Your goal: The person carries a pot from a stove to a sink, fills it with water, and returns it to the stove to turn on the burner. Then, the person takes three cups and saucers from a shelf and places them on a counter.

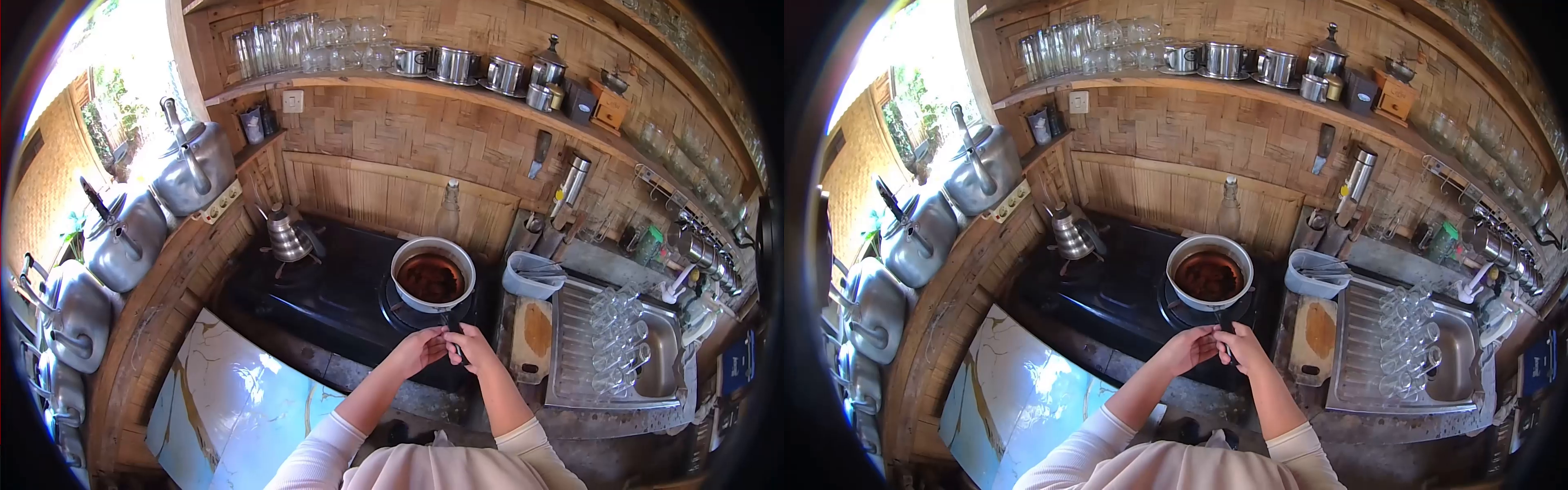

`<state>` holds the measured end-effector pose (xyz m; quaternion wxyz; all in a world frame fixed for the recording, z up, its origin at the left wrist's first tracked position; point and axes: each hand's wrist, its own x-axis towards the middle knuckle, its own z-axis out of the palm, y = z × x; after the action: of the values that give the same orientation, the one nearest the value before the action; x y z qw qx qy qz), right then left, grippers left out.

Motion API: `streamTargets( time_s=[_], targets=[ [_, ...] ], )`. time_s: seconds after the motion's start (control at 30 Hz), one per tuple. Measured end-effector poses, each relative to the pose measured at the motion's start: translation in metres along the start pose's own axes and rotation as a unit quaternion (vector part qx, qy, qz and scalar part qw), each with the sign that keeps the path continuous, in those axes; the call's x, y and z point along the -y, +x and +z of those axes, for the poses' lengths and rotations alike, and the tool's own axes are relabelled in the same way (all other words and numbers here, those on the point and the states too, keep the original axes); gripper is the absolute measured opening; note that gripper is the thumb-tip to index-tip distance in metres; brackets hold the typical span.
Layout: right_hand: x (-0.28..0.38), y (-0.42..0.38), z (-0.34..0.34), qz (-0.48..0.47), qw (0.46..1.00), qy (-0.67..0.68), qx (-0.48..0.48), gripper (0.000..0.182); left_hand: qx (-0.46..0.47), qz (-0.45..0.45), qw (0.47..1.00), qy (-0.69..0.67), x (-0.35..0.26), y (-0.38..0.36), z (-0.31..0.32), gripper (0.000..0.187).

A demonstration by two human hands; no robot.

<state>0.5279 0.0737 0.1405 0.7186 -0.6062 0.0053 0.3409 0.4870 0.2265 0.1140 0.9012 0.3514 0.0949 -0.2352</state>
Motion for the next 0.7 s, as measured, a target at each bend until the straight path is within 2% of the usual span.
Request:
streamTargets(
  time_s=[0.07,0.1,0.17,0.2,0.27,0.37,0.47,0.6,0.7],
  targets=[
    [0.001,-0.005,0.002,-0.017,0.999,0.033,0.014,0.009,0.005,0.010,1.000,-0.006,-0.002,0.004,0.003,0.025],
    [0.003,-0.009,0.005,-0.020,0.999,0.037,0.014,0.009,-0.003,0.014,1.000,0.006,-0.002,0.005,0.004,0.023],
    [0.010,-0.022,0.010,-0.016,0.997,0.024,-0.069,0.009,-0.008,0.015,1.000,0.024,-0.006,0.003,0.011,0.020],
    [0.012,-0.027,0.009,-0.019,0.997,0.029,-0.072,0.009,-0.013,0.010,0.999,0.036,-0.008,0.001,0.016,0.020],
    [0.018,-0.038,0.005,-0.051,0.998,0.035,0.005,0.010,-0.010,0.003,0.998,0.055,-0.015,-0.001,0.030,0.020],
    [0.029,-0.063,0.001,-0.059,0.997,0.052,0.006,0.010,0.001,-0.020,0.997,0.079,-0.015,-0.002,0.047,0.018],
    [0.034,-0.097,-0.006,-0.070,0.996,0.059,-0.003,0.010,0.039,-0.057,0.993,0.100,-0.009,-0.001,0.065,0.018],
    [0.033,-0.151,-0.017,-0.069,0.996,0.049,-0.036,0.011,0.153,-0.149,0.971,0.110,0.008,-0.002,0.089,0.019],
    [0.027,-0.199,-0.021,-0.071,0.993,0.046,-0.076,0.011,0.245,-0.247,0.928,0.133,0.028,-0.002,0.112,0.021]
  ],
)
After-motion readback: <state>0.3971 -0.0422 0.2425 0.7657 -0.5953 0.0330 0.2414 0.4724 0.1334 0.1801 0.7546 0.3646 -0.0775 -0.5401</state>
